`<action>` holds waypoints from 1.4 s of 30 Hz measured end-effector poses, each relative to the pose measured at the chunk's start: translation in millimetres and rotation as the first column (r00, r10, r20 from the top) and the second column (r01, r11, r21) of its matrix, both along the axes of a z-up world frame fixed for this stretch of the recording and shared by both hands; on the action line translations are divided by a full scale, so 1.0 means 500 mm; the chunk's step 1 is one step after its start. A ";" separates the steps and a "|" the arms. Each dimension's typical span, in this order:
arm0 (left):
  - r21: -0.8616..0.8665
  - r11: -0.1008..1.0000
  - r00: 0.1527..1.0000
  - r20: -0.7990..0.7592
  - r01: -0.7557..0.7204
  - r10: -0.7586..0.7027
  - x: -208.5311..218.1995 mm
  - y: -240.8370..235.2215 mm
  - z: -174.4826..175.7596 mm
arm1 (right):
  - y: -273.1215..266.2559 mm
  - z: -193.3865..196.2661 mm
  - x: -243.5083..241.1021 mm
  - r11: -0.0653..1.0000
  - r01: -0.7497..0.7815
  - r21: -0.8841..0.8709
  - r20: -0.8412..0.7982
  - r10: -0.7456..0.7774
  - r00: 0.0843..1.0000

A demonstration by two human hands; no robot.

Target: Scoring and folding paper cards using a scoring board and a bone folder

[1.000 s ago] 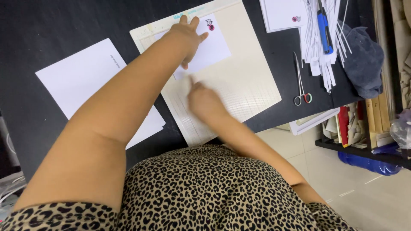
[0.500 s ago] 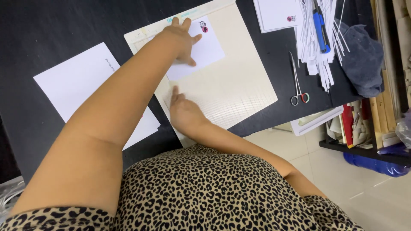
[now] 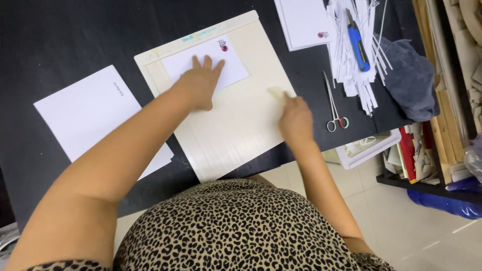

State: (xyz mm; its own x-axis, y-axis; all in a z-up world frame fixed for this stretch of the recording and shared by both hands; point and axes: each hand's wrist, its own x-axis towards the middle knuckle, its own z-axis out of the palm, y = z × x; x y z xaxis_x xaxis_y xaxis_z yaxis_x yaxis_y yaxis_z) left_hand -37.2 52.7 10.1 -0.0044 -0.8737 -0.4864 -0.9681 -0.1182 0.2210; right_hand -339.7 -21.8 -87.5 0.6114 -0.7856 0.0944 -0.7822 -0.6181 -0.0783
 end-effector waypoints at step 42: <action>0.045 0.585 0.587 0.083 -0.809 0.805 0.361 0.392 -0.005 | -0.357 -0.016 -0.044 0.761 0.402 0.509 0.730 -0.629 0.266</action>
